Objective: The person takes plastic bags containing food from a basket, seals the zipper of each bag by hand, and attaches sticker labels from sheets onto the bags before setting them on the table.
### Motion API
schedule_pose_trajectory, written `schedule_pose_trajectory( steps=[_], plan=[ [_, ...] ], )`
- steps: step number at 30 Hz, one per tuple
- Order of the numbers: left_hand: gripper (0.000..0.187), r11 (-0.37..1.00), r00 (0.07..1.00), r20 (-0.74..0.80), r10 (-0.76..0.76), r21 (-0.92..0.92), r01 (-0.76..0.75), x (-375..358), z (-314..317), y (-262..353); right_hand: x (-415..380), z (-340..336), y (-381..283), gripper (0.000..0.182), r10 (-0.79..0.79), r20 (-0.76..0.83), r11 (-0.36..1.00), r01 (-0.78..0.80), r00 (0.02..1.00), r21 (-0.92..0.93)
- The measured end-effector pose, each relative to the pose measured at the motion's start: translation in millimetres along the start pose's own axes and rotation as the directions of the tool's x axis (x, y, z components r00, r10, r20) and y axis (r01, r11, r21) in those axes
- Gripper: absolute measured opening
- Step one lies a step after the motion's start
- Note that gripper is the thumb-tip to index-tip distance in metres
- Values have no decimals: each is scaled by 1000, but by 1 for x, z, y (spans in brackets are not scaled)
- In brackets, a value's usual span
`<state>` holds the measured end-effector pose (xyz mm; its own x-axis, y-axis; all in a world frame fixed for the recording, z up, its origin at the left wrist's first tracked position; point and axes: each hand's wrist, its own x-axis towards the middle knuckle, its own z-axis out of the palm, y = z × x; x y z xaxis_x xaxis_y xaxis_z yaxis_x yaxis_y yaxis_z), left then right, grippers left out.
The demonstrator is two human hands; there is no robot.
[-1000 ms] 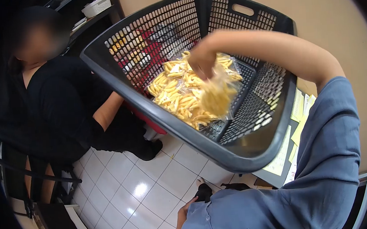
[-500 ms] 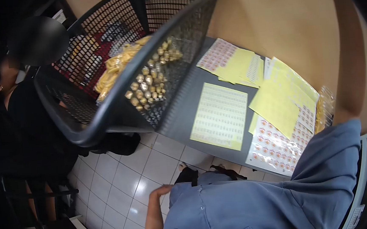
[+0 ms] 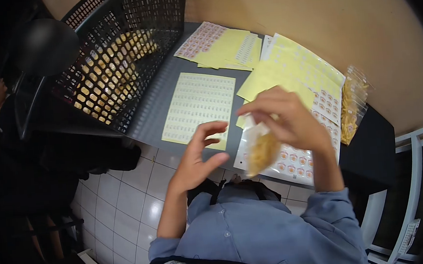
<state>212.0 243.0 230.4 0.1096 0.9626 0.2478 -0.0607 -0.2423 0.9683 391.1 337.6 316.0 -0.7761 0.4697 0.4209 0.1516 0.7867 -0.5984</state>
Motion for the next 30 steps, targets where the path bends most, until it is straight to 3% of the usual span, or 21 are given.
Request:
schedule_pose_trajectory(
  steps=[2,3,5,6,7,8,9,10,13,16,18,21,23,25,26,28,30],
  plan=[
    [43,997,999,-13,52,54,-52,12,32,0,-6,16,3,25,-28,-87,998,22,996,-64],
    [35,996,1000,-5,1,91,-1,15,41,-1,-11,16,3,24,20,-62,996,-25,998,-85],
    [32,999,998,-28,-50,-7,49,18,49,-7,-19,13,3,24,73,-43,991,-77,996,-111],
    [28,990,994,-51,-100,-101,94,20,53,-12,-22,12,3,30,49,-320,983,-102,946,-153],
    [24,989,991,-114,-66,-140,50,21,57,-19,-26,10,3,36,6,-569,973,-137,822,-187],
    [24,988,992,-109,-67,-143,51,23,60,-20,-39,6,12,47,86,-608,967,-212,789,-139],
    [23,982,988,-137,-70,-183,44,24,62,-19,-48,10,19,46,211,-646,973,-222,733,66],
    [23,974,984,-164,-74,-223,36,25,64,-18,-56,15,26,45,340,-656,940,-214,673,266],
    [23,969,988,-103,-119,-228,93,27,70,-18,-70,26,26,33,491,-423,764,-143,762,629],
    [27,981,995,-76,-62,-186,47,29,73,-17,-75,33,19,13,565,-388,646,-97,728,758],
    [29,991,998,-63,-2,-132,-7,32,73,-10,-75,34,20,10,531,-411,651,-46,741,758],
    [36,974,968,-218,120,-161,-157,44,74,4,-74,36,17,6,480,-451,682,4,752,731],
    [36,984,971,-212,114,-110,-140,46,72,7,-71,36,10,6,464,-470,712,-1,751,702],
    [35,983,962,-221,160,-49,-175,46,76,9,-69,36,3,6,512,-514,688,30,688,725],
    [35,983,961,-225,160,-52,-175,45,79,10,-72,36,5,6,512,-510,688,27,691,725],
    [37,979,946,-290,142,-97,-177,41,83,11,-76,37,10,8,400,-551,812,-4,733,584],
    [39,972,935,-295,196,-64,-224,40,83,12,-75,37,8,10,391,-539,811,-2,746,585]
  ],
)
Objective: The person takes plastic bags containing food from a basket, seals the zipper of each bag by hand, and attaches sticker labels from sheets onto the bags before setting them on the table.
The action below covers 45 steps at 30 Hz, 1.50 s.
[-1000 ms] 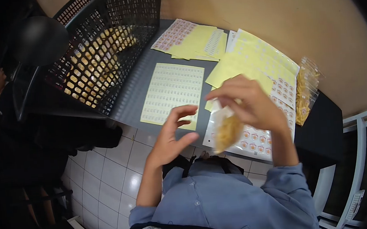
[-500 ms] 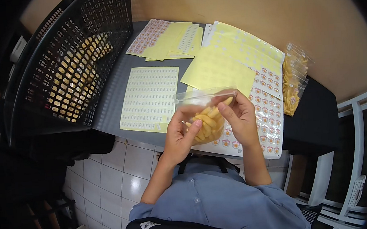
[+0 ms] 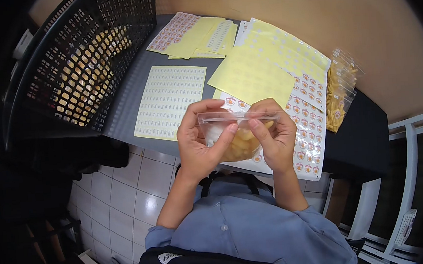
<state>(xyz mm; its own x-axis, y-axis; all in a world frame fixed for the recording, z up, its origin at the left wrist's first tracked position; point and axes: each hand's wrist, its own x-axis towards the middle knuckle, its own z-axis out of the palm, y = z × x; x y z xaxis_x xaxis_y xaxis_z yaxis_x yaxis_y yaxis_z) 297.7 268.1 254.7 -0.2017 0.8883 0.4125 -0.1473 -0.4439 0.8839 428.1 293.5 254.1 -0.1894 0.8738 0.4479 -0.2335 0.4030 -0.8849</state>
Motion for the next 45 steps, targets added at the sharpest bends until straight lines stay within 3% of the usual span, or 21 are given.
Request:
schedule_pose_trajectory(
  steps=[5,8,10,16,31,38,45],
  plan=[
    [42,991,997,17,76,106,-78,-2,-6,5,1,5,0,10,4,97,1000,-4,995,9],
    [43,985,997,-28,75,161,-70,-4,-6,6,3,11,1,9,-11,23,999,10,1000,48],
    [44,964,988,-24,155,223,-145,-5,-8,6,5,10,4,9,-80,115,996,84,990,-26],
    [47,960,978,-80,191,223,-169,-6,-9,8,2,16,7,9,1,86,999,-4,996,40],
    [51,899,936,-57,347,303,-315,-3,-19,-2,7,25,19,7,-75,84,996,70,994,60],
    [51,909,940,-106,324,310,-279,-4,-22,-8,9,30,28,6,-101,95,994,98,990,39],
    [54,953,957,-184,223,247,-175,-2,-21,-7,9,39,31,6,-85,-12,992,86,996,89]
  ],
)
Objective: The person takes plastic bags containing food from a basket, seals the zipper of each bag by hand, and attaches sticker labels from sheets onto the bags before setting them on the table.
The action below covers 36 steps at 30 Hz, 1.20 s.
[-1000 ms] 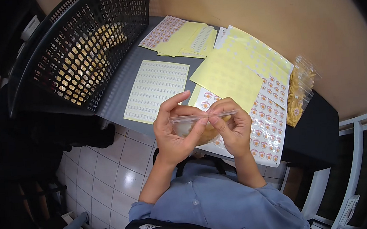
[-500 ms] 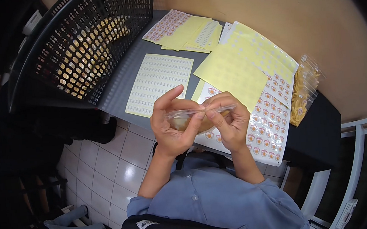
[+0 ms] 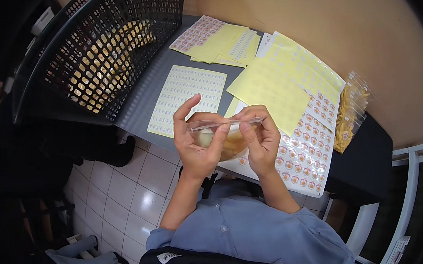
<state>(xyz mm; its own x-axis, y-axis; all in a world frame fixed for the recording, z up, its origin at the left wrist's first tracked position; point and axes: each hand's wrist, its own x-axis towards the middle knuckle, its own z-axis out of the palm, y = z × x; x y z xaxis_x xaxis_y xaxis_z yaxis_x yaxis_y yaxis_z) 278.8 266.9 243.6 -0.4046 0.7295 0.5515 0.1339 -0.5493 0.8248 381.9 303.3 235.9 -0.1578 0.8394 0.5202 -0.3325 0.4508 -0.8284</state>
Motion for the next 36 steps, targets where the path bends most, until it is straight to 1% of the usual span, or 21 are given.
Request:
schedule_pose_trajectory(
  steps=[1,2,4,8,10,11,13,14,16,17,19,23,25,26,28,31,32,34,35,36],
  plan=[
    [55,1000,1000,1,-14,0,14,0,1,0,-1,-3,1,6,26,12,999,-26,1000,43],
    [55,1000,1000,4,-14,-3,14,-1,2,0,-1,-5,1,6,24,9,999,-24,1000,40],
    [56,1000,1000,-3,-24,-7,24,-2,4,-1,-2,-10,0,6,9,47,995,-4,999,-100],
    [57,1000,1000,-13,-18,-20,17,-4,5,-1,-4,-8,-1,7,27,34,996,-24,999,-86],
    [58,1000,1000,-15,-15,-8,15,-2,4,1,-1,-3,-5,7,-12,11,1000,12,1000,-13],
    [58,1000,1000,-15,-13,-8,12,-2,4,1,-2,-2,-4,7,-14,11,1000,15,1000,-12],
    [58,1000,1000,-18,-17,4,17,-1,2,2,-3,-1,-1,6,46,-62,980,-33,997,194],
    [58,1000,1000,-17,-16,3,16,-1,2,2,-2,-3,-1,6,45,-63,980,-32,997,194],
    [59,1000,1000,-4,-28,1,28,-1,3,4,-2,-8,-2,5,-9,-11,999,9,1000,33],
    [59,1000,1000,-3,-28,-1,28,-1,4,4,-2,-8,-3,5,-9,-11,999,10,1000,32],
    [59,1000,1000,-4,-22,-16,22,1,5,4,-2,-5,-4,6,35,-54,996,-30,998,87],
    [63,1000,999,26,-24,-1,24,0,4,4,0,-4,-6,6,36,-40,997,-34,999,67],
    [71,993,992,62,-114,-36,116,0,5,7,-2,-10,-3,7,28,-4,1000,-28,1000,7],
    [71,993,992,62,-112,-35,114,0,4,6,-2,-10,-4,7,27,-3,1000,-27,1000,8],
    [74,997,999,9,-39,-71,39,1,3,4,-1,-10,-4,7,58,-28,998,-57,998,33],
    [75,999,1000,-9,-7,-53,7,2,-13,-3,1,-10,-3,6,50,-35,998,-49,998,27],
    [72,998,999,-45,-23,-64,20,1,-12,-1,0,-9,-2,6,53,-34,998,-52,998,30],
    [71,1000,999,-37,-4,-28,3,2,-16,1,-2,-5,-1,8,90,-18,983,-86,996,162],
    [70,1000,999,-27,17,4,-17,2,-18,2,-1,-8,-1,8,94,-18,982,-90,995,164],
    [70,1000,999,-28,14,6,-14,2,-20,3,3,-13,0,12,28,48,998,-31,998,54]
  ],
)
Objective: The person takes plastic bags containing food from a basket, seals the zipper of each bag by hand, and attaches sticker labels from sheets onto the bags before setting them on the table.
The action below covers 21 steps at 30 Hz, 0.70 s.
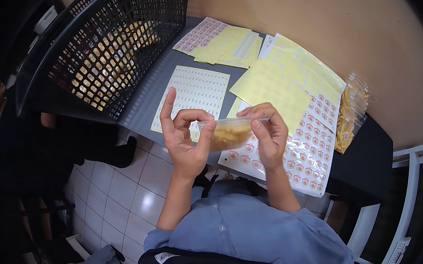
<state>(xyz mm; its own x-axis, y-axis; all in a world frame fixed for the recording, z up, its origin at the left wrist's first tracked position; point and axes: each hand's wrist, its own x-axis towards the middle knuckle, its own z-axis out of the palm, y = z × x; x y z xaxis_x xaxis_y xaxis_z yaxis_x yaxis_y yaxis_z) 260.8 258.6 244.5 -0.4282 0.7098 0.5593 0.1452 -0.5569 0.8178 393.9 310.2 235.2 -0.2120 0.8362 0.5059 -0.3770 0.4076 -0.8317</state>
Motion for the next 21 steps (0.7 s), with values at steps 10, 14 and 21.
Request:
schedule_pose_trajectory(
  steps=[10,14,21],
  plan=[
    [66,996,998,57,11,92,-16,-1,-4,5,22,13,-37,6,-110,421,459,421,901,-782],
    [68,996,999,48,-8,89,4,-2,-9,3,20,20,-42,5,-102,374,503,372,922,-780],
    [66,1000,1000,20,-17,10,17,-2,-10,4,18,20,-30,6,-179,323,495,368,929,-787]
  ],
)
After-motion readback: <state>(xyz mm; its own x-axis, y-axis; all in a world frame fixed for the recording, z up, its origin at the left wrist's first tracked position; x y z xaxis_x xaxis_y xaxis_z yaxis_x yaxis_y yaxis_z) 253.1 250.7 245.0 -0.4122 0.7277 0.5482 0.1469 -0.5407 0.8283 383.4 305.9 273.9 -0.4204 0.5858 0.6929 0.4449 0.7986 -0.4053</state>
